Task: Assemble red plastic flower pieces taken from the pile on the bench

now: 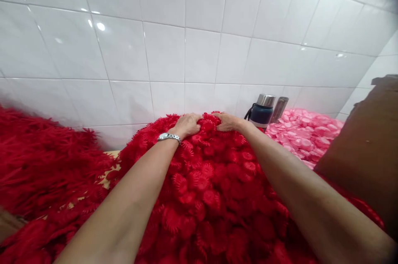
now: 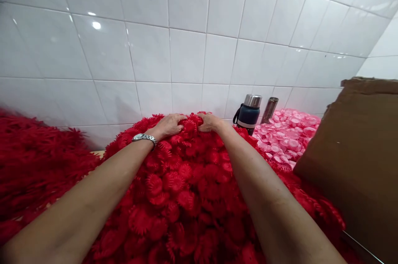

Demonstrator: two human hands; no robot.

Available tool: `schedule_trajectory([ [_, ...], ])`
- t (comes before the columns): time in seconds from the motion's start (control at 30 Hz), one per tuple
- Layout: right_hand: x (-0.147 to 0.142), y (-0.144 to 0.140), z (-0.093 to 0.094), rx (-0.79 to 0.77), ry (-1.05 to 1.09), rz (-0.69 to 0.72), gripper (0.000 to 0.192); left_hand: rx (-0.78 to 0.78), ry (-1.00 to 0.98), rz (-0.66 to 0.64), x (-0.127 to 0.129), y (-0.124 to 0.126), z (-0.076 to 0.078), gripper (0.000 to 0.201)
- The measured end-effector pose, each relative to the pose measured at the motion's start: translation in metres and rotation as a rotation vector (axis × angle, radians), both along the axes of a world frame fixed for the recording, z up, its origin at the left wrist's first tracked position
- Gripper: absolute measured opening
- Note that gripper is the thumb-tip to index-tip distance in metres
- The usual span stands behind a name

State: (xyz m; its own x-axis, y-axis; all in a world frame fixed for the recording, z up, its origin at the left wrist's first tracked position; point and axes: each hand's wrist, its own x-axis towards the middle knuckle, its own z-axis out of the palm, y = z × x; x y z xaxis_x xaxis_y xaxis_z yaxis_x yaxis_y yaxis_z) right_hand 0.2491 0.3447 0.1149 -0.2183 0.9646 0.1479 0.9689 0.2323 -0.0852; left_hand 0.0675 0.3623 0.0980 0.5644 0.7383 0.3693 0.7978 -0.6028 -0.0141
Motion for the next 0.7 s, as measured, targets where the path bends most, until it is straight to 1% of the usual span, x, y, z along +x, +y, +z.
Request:
schedule_trajectory([
  [0.07,0.0,-0.005,0.016,-0.015,-0.016,0.001,0.029,0.002,-0.03,-0.024,-0.003,-0.002,0.011,0.032],
  [0.1,0.0,-0.008,0.023,-0.02,-0.023,-0.003,0.032,0.006,-0.045,-0.036,-0.005,-0.003,0.015,0.034],
  [0.13,0.0,-0.011,0.03,-0.024,-0.029,-0.01,0.039,0.012,-0.062,-0.042,-0.006,-0.004,0.02,0.035],
  [0.23,0.001,-0.018,0.046,-0.02,-0.044,-0.032,0.067,0.047,-0.119,-0.041,-0.012,-0.012,0.032,0.042],
  [0.27,0.001,-0.021,0.05,-0.015,-0.05,-0.037,0.073,0.063,-0.134,-0.04,-0.015,-0.016,0.035,0.044],
  [0.37,0.004,-0.03,0.06,0.019,-0.074,-0.034,0.079,0.113,-0.151,-0.051,-0.022,-0.037,0.042,0.047],
  [0.43,0.005,-0.036,0.06,0.054,-0.092,-0.028,0.074,0.138,-0.133,-0.09,-0.024,-0.054,0.04,0.047],
  [0.53,0.001,-0.046,0.049,0.078,-0.121,0.015,0.058,0.124,-0.033,-0.195,-0.023,-0.074,0.027,0.051],
  [0.63,-0.008,-0.054,0.032,0.068,-0.138,0.086,0.042,0.057,0.148,-0.235,-0.018,-0.08,0.01,0.056],
  [0.7,-0.013,-0.058,0.024,0.083,-0.129,0.096,0.037,0.03,0.177,-0.227,-0.015,-0.08,0.003,0.056],
])
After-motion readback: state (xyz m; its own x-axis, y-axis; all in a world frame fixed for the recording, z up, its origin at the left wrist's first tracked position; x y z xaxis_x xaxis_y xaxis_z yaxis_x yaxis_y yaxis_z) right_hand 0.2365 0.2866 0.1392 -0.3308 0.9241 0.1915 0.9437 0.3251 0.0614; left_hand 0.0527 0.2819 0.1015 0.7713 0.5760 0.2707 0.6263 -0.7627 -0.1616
